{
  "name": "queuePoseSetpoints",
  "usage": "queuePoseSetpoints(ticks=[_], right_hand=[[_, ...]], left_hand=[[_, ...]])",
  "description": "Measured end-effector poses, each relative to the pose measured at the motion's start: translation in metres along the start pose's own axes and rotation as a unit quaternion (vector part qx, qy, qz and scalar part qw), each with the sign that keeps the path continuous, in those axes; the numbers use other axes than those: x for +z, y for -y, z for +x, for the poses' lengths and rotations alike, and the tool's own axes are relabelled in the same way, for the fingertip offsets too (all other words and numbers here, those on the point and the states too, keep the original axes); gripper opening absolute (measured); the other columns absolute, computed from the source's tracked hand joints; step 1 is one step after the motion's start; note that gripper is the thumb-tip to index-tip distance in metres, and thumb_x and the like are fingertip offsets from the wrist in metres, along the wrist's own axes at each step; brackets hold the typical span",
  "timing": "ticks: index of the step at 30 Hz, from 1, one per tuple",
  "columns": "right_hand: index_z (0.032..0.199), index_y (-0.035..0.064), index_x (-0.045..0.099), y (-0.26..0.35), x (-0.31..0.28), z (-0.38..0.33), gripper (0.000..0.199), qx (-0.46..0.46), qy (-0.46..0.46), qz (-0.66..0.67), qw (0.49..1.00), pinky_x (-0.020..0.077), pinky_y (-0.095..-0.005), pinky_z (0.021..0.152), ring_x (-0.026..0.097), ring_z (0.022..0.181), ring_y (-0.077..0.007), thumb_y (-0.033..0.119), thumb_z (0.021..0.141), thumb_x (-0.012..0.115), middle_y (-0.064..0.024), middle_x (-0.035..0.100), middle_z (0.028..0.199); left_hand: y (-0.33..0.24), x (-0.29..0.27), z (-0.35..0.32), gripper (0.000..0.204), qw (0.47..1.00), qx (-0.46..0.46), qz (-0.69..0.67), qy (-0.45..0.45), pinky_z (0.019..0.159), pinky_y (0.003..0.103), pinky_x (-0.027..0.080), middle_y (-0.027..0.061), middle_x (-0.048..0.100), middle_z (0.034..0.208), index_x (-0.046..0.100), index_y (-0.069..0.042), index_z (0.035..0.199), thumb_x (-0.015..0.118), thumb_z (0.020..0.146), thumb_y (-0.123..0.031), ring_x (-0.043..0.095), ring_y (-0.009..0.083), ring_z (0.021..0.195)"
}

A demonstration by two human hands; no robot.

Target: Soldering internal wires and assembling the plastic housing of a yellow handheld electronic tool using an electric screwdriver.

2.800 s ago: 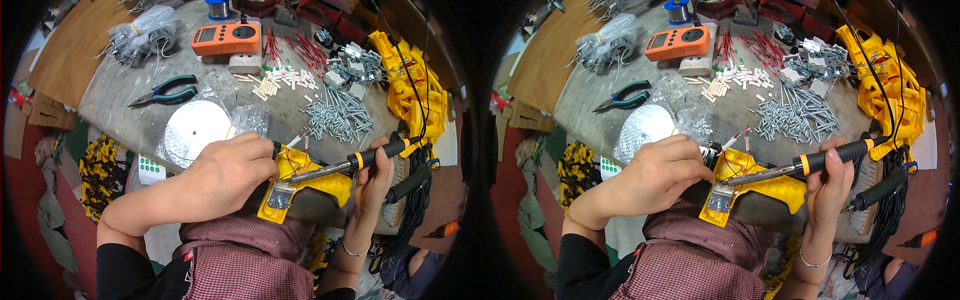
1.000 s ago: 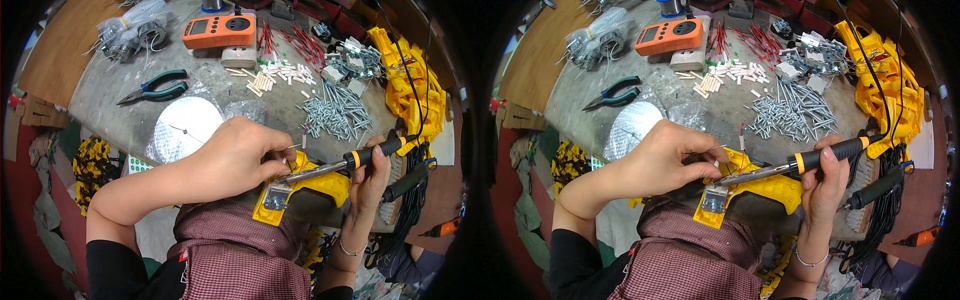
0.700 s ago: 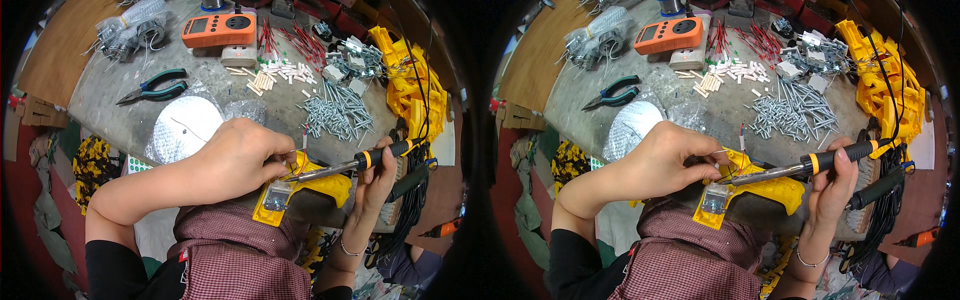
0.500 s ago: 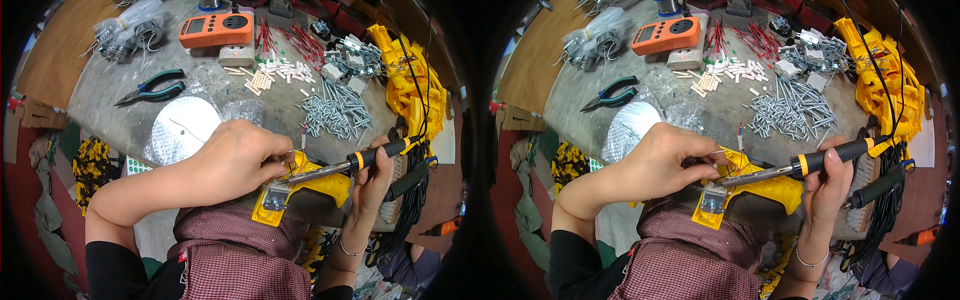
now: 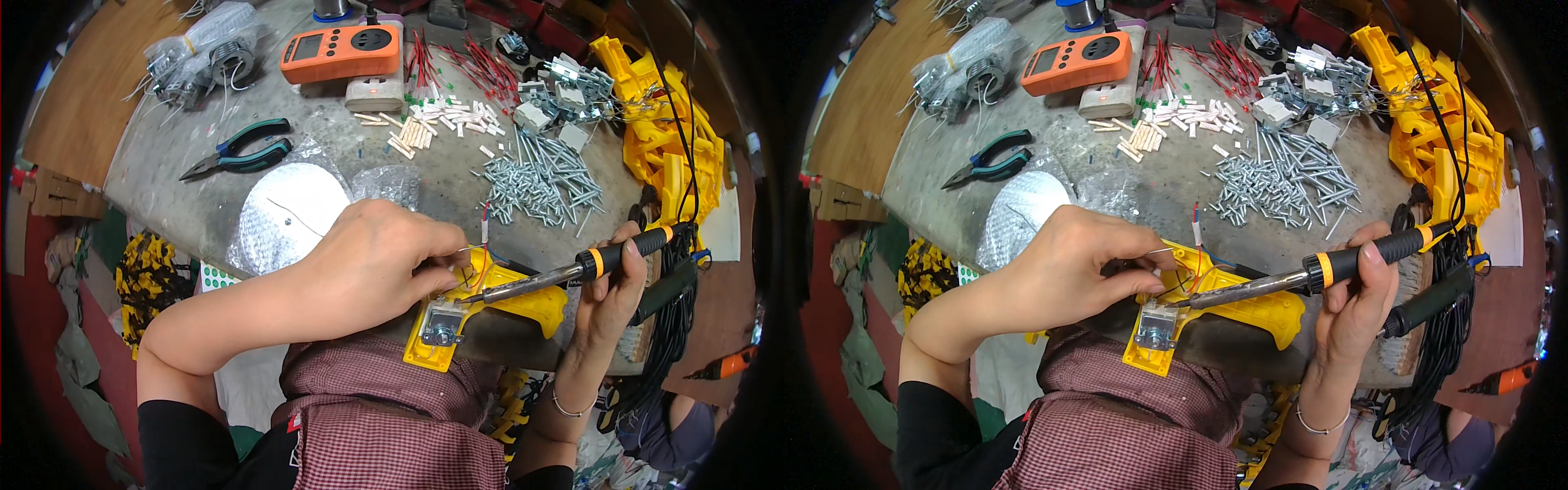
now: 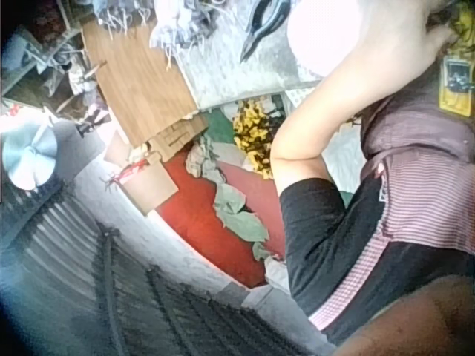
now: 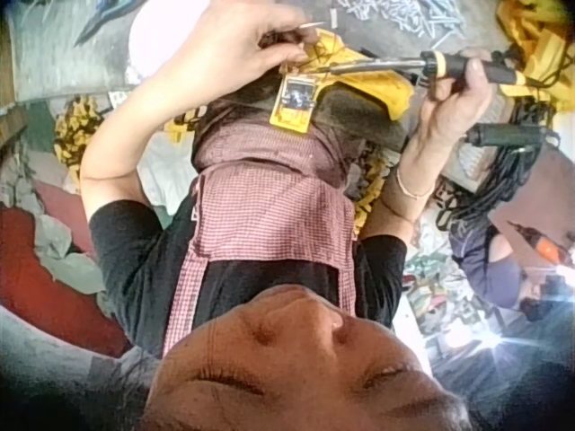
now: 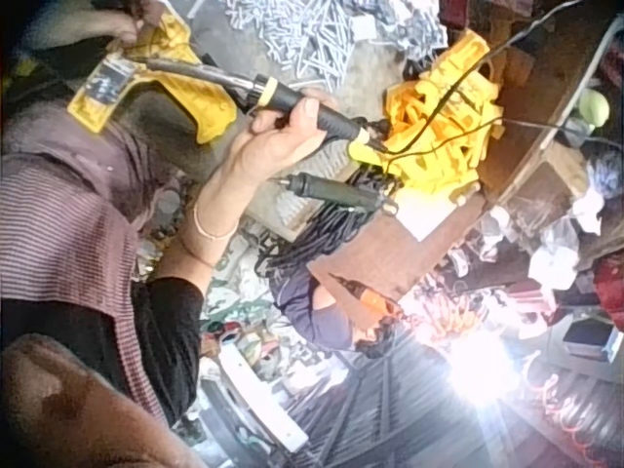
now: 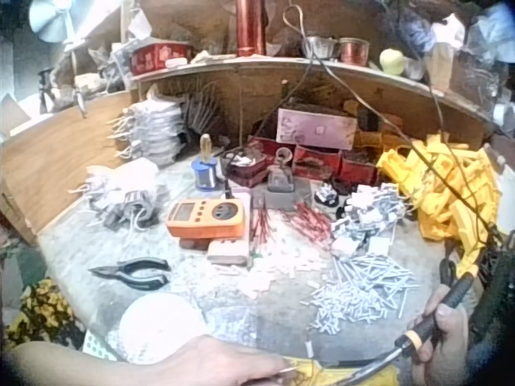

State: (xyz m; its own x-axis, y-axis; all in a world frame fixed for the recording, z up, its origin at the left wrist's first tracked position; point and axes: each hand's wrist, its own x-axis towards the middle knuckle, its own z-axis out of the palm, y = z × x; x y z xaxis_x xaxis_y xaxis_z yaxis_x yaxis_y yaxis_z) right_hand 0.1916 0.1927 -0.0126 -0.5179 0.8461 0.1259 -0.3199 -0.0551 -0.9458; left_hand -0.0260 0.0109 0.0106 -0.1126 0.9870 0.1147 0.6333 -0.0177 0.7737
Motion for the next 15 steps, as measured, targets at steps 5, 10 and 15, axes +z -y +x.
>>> queuePoseSetpoints(ticks=[5, 10, 15], right_hand=[[0.100, 0.0056, 0.048, 0.0006, 0.0016, -0.0004, 0.019, 0.001, -0.011, -0.004, 1.000, 0.0268, -0.0165, 0.040, 0.036, 0.042, -0.0032, 0.023, 0.097, 0.053, -0.0015, 0.047, 0.059], [0.097, 0.0030, 0.050, 0.0012, -0.0007, -0.0007, 0.024, 0.004, -0.032, -0.015, 0.999, 0.0281, -0.0184, 0.041, 0.033, 0.040, -0.0037, 0.024, 0.091, 0.059, -0.0042, 0.051, 0.065], [0.096, 0.0026, 0.050, 0.0002, -0.0011, -0.0004, 0.024, -0.002, -0.027, -0.015, 1.000, 0.0292, -0.0185, 0.042, 0.033, 0.040, -0.0035, 0.024, 0.091, 0.059, -0.0034, 0.050, 0.064]], left_hand=[[-0.0004, -0.0008, -0.0003, 0.021, 1.000, -0.006, 0.004, 0.004, 0.065, 0.034, 0.054, 0.0130, 0.070, 0.082, 0.069, -0.002, 0.095, 0.077, 0.078, -0.010, 0.069, 0.0300, 0.075], [-0.0001, 0.0001, -0.0008, 0.023, 1.000, 0.009, 0.000, -0.003, 0.065, 0.035, 0.054, 0.0137, 0.069, 0.082, 0.070, -0.001, 0.097, 0.077, 0.077, -0.009, 0.069, 0.0301, 0.075], [-0.0011, 0.0003, -0.0009, 0.024, 1.000, 0.013, 0.004, -0.004, 0.065, 0.035, 0.054, 0.0136, 0.069, 0.083, 0.070, -0.001, 0.098, 0.077, 0.077, -0.009, 0.069, 0.0302, 0.075]])
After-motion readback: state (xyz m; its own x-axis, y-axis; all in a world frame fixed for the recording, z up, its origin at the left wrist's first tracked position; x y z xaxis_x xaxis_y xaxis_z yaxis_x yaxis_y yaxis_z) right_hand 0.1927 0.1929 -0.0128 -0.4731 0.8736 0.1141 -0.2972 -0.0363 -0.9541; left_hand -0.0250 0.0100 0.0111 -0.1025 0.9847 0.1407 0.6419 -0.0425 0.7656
